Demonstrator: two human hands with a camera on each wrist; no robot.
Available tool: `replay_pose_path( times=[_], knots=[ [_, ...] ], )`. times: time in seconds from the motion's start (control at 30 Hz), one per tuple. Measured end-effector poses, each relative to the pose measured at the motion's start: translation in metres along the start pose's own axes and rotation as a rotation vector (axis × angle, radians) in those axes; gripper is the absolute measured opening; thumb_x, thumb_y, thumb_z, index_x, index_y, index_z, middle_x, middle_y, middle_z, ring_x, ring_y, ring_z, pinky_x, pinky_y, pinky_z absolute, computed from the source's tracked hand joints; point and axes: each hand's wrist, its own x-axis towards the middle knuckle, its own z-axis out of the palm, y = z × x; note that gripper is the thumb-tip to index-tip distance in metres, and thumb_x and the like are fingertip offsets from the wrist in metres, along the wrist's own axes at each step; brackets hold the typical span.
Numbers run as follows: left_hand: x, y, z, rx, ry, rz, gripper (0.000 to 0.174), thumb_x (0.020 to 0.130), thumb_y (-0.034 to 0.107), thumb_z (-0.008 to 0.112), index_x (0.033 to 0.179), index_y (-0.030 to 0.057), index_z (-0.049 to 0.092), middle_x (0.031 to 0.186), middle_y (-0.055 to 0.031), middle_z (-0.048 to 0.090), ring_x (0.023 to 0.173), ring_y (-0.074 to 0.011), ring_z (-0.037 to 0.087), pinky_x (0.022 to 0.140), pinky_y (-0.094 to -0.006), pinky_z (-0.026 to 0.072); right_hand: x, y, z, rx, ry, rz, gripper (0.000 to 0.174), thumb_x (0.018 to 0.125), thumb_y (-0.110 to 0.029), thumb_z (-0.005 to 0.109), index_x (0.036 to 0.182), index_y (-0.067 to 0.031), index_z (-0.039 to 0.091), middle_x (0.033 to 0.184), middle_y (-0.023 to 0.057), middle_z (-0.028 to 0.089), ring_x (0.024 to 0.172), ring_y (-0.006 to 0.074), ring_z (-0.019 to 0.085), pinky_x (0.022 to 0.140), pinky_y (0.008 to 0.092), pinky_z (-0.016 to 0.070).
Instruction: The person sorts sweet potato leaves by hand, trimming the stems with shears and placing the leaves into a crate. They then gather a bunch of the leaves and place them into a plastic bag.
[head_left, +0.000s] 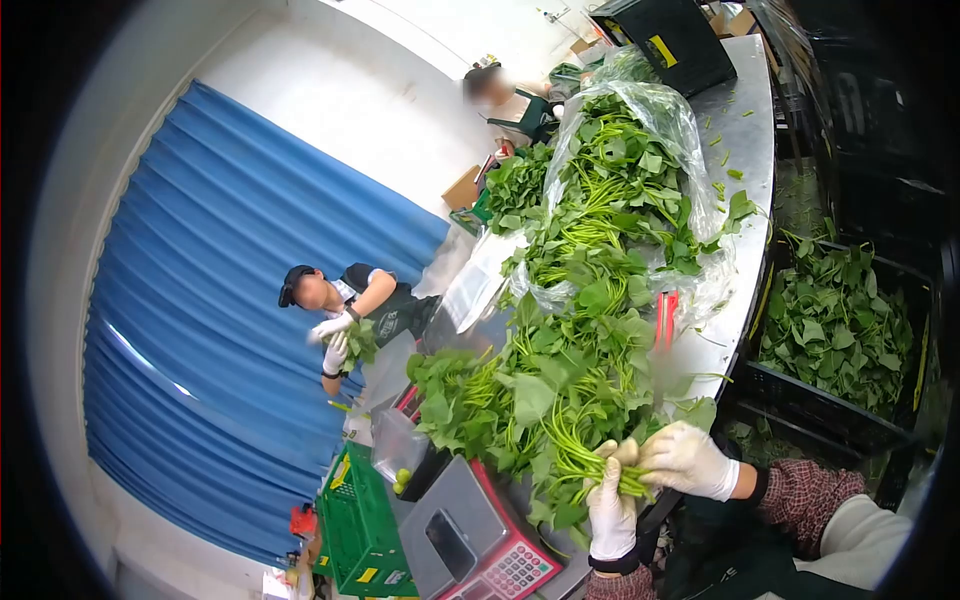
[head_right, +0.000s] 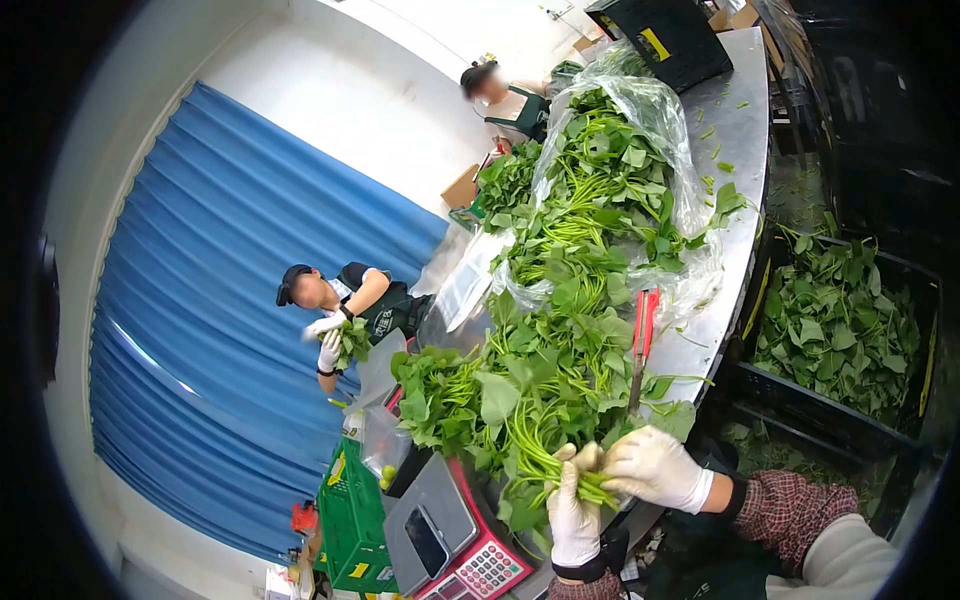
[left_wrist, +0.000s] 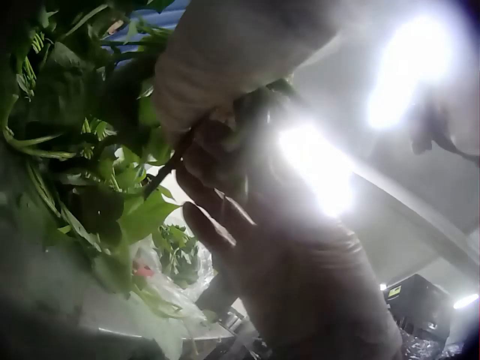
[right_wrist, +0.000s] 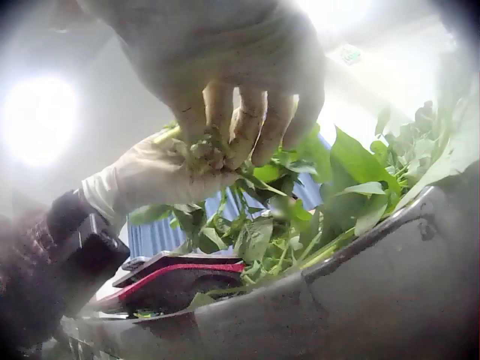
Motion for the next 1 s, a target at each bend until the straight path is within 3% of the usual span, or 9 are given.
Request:
replay_pose_path(
  times=[0.1, 0.2, 0.33, 0.47, 0.6, 0.7, 0.83, 0.9, 1.0],
  knots=[
    [-0.008, 0.015, -0.001, -0.037, 0.041, 0.193, 0.022, 0.094, 0.013, 0.052, 0.110, -0.0011, 0.047, 0.070, -0.0056, 0.055, 0.068, -0.0183, 0.056, 0.085, -0.0407, 0.0470, 0.012, 0.001, -0.001, 0.091, -0.103, -0.059, 0.022, 0.082, -0.030, 0.063, 0.095, -0.0122, 0.066, 0.087, 0.0047, 0.061, 0.087, 0.0248, 0.059, 0.077, 0.0361, 0.0451],
    [-0.015, 0.036, 0.003, 0.124, 0.213, 0.394, 0.027, 0.094, 0.012, 0.052, 0.116, -0.0007, 0.043, 0.062, -0.0004, 0.046, 0.055, -0.0124, 0.046, 0.071, -0.0344, 0.0470, 0.032, 0.027, -0.010, 0.008, -0.166, 0.155, 0.023, 0.082, -0.024, 0.061, 0.102, -0.0133, 0.065, 0.087, 0.0071, 0.061, 0.083, 0.0268, 0.059, 0.073, 0.0390, 0.0464],
    [-0.013, 0.033, -0.007, -0.118, -0.045, 0.216, 0.031, 0.093, 0.010, 0.052, 0.121, -0.0018, 0.045, 0.057, 0.0029, 0.028, 0.049, -0.0094, 0.032, 0.062, -0.0287, 0.0376, 0.087, 0.069, 0.010, -0.232, -0.088, 0.162, 0.017, 0.079, -0.022, 0.062, 0.090, -0.0107, 0.068, 0.081, 0.0085, 0.062, 0.078, 0.0280, 0.061, 0.068, 0.0388, 0.0484],
    [-0.014, 0.023, -0.022, -0.247, -0.054, 0.128, 0.025, 0.093, 0.012, 0.053, 0.115, 0.0001, 0.050, 0.056, 0.0043, 0.031, 0.051, -0.0084, 0.035, 0.067, -0.0293, 0.0408, 0.108, 0.072, 0.043, -0.276, -0.186, 0.037, 0.017, 0.074, -0.026, 0.062, 0.072, -0.0089, 0.066, 0.072, 0.0093, 0.061, 0.069, 0.0296, 0.061, 0.062, 0.0400, 0.0489],
    [-0.018, 0.028, -0.020, -0.043, 0.180, 0.309, 0.020, 0.093, 0.014, 0.052, 0.108, -0.0002, 0.050, 0.056, 0.0019, 0.039, 0.051, -0.0095, 0.039, 0.066, -0.0306, 0.0432, 0.099, 0.037, 0.060, -0.415, -0.427, 0.060, 0.037, 0.075, -0.040, 0.065, 0.059, -0.0074, 0.064, 0.051, 0.0133, 0.053, 0.050, 0.0324, 0.056, 0.050, 0.0413, 0.0438],
    [-0.019, 0.029, -0.021, 0.014, 0.241, 0.343, 0.020, 0.093, 0.013, 0.053, 0.106, -0.0010, 0.051, 0.061, -0.0015, 0.048, 0.052, -0.0114, 0.046, 0.068, -0.0305, 0.0460, 0.082, 0.041, 0.078, -0.523, -0.573, 0.138, 0.039, 0.071, -0.044, 0.067, 0.060, -0.0070, 0.065, 0.055, 0.0137, 0.058, 0.052, 0.0310, 0.059, 0.052, 0.0409, 0.0454],
    [-0.016, 0.025, -0.024, 0.027, 0.243, 0.324, 0.018, 0.092, 0.012, 0.053, 0.105, -0.0016, 0.052, 0.066, -0.0041, 0.052, 0.053, -0.0111, 0.046, 0.066, -0.0292, 0.0469, 0.077, 0.060, 0.082, -0.555, -0.556, 0.228, 0.036, 0.069, -0.042, 0.067, 0.062, -0.0066, 0.067, 0.057, 0.0151, 0.060, 0.054, 0.0322, 0.060, 0.054, 0.0410, 0.0472],
    [-0.015, 0.022, -0.030, 0.045, 0.249, 0.322, 0.018, 0.093, 0.012, 0.053, 0.104, -0.0015, 0.052, 0.067, -0.0045, 0.052, 0.052, -0.0106, 0.046, 0.064, -0.0282, 0.0469, 0.091, 0.072, 0.061, -0.187, -0.343, 0.470, 0.033, 0.069, -0.036, 0.067, 0.067, -0.0039, 0.068, 0.055, 0.0129, 0.059, 0.053, 0.0279, 0.061, 0.054, 0.0388, 0.0478],
    [-0.010, 0.015, -0.035, 0.048, 0.234, 0.287, 0.018, 0.091, 0.011, 0.055, 0.104, -0.0020, 0.053, 0.070, -0.0060, 0.055, 0.053, -0.0111, 0.048, 0.063, -0.0276, 0.0470, 0.104, 0.074, 0.015, 0.606, -0.151, 0.812, 0.027, 0.080, -0.029, 0.065, 0.082, -0.0026, 0.070, 0.060, 0.0002, 0.060, 0.053, 0.0100, 0.055, 0.050, 0.0245, 0.0429]
  ],
)
